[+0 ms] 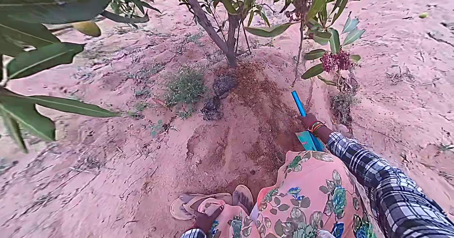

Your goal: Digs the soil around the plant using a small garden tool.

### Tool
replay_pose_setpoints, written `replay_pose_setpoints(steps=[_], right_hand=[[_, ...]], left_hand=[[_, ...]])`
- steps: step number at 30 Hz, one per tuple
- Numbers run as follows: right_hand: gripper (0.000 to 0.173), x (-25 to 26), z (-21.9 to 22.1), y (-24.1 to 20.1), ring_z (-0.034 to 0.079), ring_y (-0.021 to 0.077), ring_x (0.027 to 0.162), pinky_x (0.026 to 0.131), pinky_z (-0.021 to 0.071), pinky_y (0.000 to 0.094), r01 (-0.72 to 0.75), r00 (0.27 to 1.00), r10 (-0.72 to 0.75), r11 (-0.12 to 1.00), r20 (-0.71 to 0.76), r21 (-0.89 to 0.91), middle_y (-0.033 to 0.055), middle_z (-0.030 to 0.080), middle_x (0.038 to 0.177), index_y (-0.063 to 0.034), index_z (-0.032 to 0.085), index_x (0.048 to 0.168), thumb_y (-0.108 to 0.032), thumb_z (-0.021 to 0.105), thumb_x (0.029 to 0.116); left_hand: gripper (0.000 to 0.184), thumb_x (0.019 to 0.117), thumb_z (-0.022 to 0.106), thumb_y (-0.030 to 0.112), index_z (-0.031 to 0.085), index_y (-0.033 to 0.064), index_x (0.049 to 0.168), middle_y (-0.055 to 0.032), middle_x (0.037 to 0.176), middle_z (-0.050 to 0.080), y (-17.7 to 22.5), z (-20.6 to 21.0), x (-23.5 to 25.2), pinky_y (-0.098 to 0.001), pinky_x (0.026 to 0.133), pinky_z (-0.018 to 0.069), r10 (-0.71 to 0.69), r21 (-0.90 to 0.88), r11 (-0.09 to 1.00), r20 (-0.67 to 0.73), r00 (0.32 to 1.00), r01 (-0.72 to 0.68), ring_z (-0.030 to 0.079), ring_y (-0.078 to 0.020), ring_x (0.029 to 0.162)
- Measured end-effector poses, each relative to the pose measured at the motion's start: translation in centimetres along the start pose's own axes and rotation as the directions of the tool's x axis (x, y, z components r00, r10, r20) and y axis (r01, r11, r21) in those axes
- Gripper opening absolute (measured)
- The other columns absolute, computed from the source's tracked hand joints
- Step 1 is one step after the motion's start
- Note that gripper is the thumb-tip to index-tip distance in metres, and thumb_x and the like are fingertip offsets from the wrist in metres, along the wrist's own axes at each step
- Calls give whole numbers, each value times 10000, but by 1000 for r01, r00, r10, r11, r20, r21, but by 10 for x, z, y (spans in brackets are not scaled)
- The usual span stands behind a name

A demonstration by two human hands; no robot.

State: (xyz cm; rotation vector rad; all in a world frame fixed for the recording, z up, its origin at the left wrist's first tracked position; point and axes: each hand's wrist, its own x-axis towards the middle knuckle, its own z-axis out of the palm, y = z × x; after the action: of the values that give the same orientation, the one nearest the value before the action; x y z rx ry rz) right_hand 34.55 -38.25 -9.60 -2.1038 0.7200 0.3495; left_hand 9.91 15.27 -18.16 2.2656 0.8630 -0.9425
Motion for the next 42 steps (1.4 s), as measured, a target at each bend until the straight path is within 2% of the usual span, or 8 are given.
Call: replay_pose_setpoints(steps=[5,12,16,22,25,28,38,42], right_hand=[[394,-15,0,63,454,129,487,511,475,320,-115,984,119,993,131,-39,5,459,678,-26,547,1130,-407,599,1046],[406,-2,32,42,465,139,585,585,449,340,26,981,-2,992,194,-122,30,494,768,-27,585,1167,-413,599,1042],[409,-1,38,-1,525,200,705,708,472,414,54,993,-43,994,109,-100,103,559,860,16,603,1174,-374,583,1054],[320,34,-3,-107,413,97,444,458,415,285,266,964,-254,934,-80,237,-26,432,585,-53,566,958,-360,610,1037],[358,32,-29,-194,438,116,485,513,441,315,363,931,-344,907,-120,213,-10,453,624,-30,580,1017,-386,615,1037],[331,35,-38,-214,436,110,450,461,465,305,280,960,-274,934,-56,223,-23,430,618,-62,549,1067,-388,594,1040],[275,-79,-49,51,388,74,407,418,396,242,-29,985,8,993,170,119,-45,399,548,-67,535,950,-311,586,1065],[348,-120,-57,129,495,144,579,589,457,343,-41,998,44,997,52,-58,65,527,691,21,611,1016,-324,593,1057]], left_hand=[[1170,854,753,636,226,-144,1549,-357,1483,472,7,-2,-8,-527,1189,369,0,31,1000,30,1000,-1,485,-417,1409],[1262,794,791,663,189,-146,1554,-349,1487,470,9,2,0,-507,1169,402,-53,38,998,-29,998,54,510,-402,1391],[1271,780,799,672,207,-155,1543,-345,1493,465,12,-1,-2,-494,1182,387,-72,31,997,-12,997,72,497,-388,1405],[1281,767,795,693,225,-156,1539,-345,1503,453,14,-4,1,-480,1191,380,-65,60,996,-2,998,65,477,-382,1424],[1297,759,786,714,224,-154,1541,-342,1508,450,14,-2,1,-482,1194,374,-89,80,993,-6,996,89,474,-376,1427],[1332,730,782,748,227,-145,1547,-334,1516,444,16,-5,5,-475,1194,373,-93,103,990,-29,995,96,472,-367,1429],[1362,746,714,807,175,-138,1565,-329,1541,416,4,-3,11,-488,1208,350,-46,122,991,-9,999,47,450,-372,1446],[1309,758,748,758,211,-124,1562,-301,1506,478,5,-6,-6,-494,1180,391,-36,66,997,-36,999,39,499,-355,1409]])
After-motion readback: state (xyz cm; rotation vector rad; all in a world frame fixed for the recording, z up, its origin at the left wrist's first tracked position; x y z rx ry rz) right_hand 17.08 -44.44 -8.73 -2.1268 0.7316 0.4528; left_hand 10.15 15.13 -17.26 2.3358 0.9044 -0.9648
